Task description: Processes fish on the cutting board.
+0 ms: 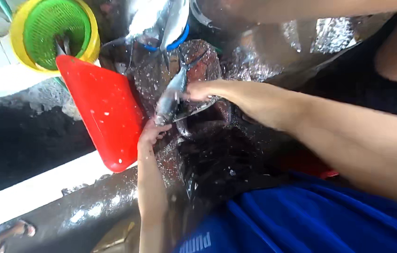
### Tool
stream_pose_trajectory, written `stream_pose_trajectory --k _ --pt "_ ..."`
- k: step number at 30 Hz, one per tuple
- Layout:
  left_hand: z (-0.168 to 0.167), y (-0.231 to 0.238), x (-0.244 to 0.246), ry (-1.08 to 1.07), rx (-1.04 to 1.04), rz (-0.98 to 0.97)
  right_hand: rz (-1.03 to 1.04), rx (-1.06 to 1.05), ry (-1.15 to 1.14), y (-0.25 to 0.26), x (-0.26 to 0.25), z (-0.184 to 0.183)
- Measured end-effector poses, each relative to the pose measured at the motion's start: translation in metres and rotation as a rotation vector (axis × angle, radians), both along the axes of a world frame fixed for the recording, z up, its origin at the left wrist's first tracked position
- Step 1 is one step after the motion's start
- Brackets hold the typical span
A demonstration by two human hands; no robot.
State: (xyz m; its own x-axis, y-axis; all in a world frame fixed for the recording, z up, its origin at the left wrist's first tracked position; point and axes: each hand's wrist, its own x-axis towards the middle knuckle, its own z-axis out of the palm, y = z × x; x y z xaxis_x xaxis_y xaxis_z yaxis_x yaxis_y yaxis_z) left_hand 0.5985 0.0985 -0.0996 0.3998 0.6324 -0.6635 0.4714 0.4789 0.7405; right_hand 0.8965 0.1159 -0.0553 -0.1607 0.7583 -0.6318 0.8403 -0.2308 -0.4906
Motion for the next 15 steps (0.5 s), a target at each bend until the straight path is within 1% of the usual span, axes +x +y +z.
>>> stream_pose_trajectory --k 1,2,3,4,5,6,7,8,9,10,11,12,13,14,15 --pt "0.001 -0.003 0.004 -0.066 -0.041 0.056 -0.08 0.037 -0.005 -0.025 -0.021 -0.01" --pt "0.004 0.0 0.007 -0.093 -0.053 0.097 -0.128 0.08 -0.006 -0.044 -0.045 -0.009" --pt "0.009 0.005 0.009 -0.087 -0.055 0.11 -0.114 0.075 -0.003 -0.059 -0.066 0.004" --pt "0.01 0.008 0.009 -0.082 -0.063 0.117 -0.047 0.018 -0.001 -0.063 -0.069 0.019" --pt "0.009 0.004 0.005 -0.089 -0.079 0.117 0.008 -0.085 0.039 -0.063 -0.058 0.031" --pt "0.007 -0.002 0.001 -0.096 -0.098 0.12 0.053 -0.18 0.074 -0.056 -0.039 0.033" --pt "0.005 -0.003 0.004 -0.107 -0.105 0.125 0.047 -0.237 0.092 -0.042 -0.019 0.029" --pt "0.004 -0.005 0.011 -0.101 -0.104 0.14 -0.02 -0.207 0.097 -0.038 -0.011 0.018" --pt "0.005 -0.006 0.017 -0.061 -0.103 0.162 -0.139 -0.078 0.082 -0.053 -0.024 0.004" --pt "0.008 -0.008 0.02 -0.008 -0.105 0.18 -0.255 0.077 0.06 -0.085 -0.054 -0.007" --pt "0.011 -0.006 0.02 0.022 -0.095 0.202 -0.299 0.167 0.042 -0.111 -0.079 -0.006" --pt "0.011 0.0 0.018 0.035 -0.076 0.213 -0.26 0.135 0.059 -0.117 -0.08 0.006" --pt "0.01 0.002 0.013 0.067 -0.086 0.202 -0.167 0.014 0.099 -0.112 -0.066 0.019" --pt "0.008 -0.001 0.009 0.111 -0.121 0.198 -0.067 -0.104 0.124 -0.102 -0.046 0.022" --pt "0.004 0.002 0.015 0.139 -0.134 0.21 -0.04 -0.132 0.132 -0.081 -0.022 0.011"
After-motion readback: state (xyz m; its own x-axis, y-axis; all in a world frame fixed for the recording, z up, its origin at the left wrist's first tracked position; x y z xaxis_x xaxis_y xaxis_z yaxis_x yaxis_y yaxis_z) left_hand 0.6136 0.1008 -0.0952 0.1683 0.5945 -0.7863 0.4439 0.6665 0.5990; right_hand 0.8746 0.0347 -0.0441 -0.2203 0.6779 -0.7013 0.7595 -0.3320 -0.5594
